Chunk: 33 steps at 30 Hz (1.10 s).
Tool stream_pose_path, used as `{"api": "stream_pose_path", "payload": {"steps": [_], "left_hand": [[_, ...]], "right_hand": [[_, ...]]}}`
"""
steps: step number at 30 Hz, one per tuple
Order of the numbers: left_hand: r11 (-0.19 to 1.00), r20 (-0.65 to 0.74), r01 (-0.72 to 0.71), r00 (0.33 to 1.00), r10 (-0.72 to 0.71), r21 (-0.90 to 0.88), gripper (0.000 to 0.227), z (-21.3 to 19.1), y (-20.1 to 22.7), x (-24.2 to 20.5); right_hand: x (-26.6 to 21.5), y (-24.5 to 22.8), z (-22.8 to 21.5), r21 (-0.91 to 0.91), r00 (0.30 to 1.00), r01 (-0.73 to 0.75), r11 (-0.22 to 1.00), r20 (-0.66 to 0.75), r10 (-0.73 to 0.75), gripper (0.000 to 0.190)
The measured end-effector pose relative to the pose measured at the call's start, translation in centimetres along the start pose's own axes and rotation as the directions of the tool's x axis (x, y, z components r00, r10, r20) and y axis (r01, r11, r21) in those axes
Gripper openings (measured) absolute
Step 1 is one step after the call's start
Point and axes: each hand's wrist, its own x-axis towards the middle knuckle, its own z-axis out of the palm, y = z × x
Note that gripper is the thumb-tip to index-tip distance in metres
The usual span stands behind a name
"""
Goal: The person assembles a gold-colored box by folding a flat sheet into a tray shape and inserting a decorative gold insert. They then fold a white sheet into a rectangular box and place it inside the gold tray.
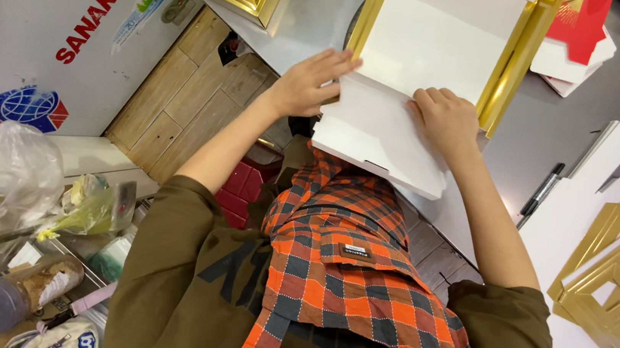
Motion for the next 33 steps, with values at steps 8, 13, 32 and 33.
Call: {"api": "stream_pose_path", "payload": {"steps": [8,13,32,33], "left_hand": [[0.993,-0.030,0.025,0.999,-0.029,-0.114,0.032,-1.1,0.7,1.6],[0.983,-0.068,0.062,0.995,-0.075,-0.170,0.033,-1.5,0.7,1.9],[0.958,-0.005,0.149,0.988,-0.155,-0.244,0.031,-2.0,-0.1,2.9],[0.946,-0.003,0.179,0.982,-0.186,-0.270,0.032,-1.9,0.0,2.9]], "right_hand": [[-0.1,0.0,-4.6,0.176,0.991,-0.009,0.984,-0.130,0.032,0.044],[-6.0,5.3,-10.0,0.343,0.935,-0.292,0.893,-0.094,0.342,0.021],[-10.8,5.7,-2.1,0.053,0.977,0.053,0.997,-0.210,-0.041,0.021],[-10.9,5.8,-1.5,0.114,0.977,-0.001,0.994,-0.213,0.026,0.010]]}}
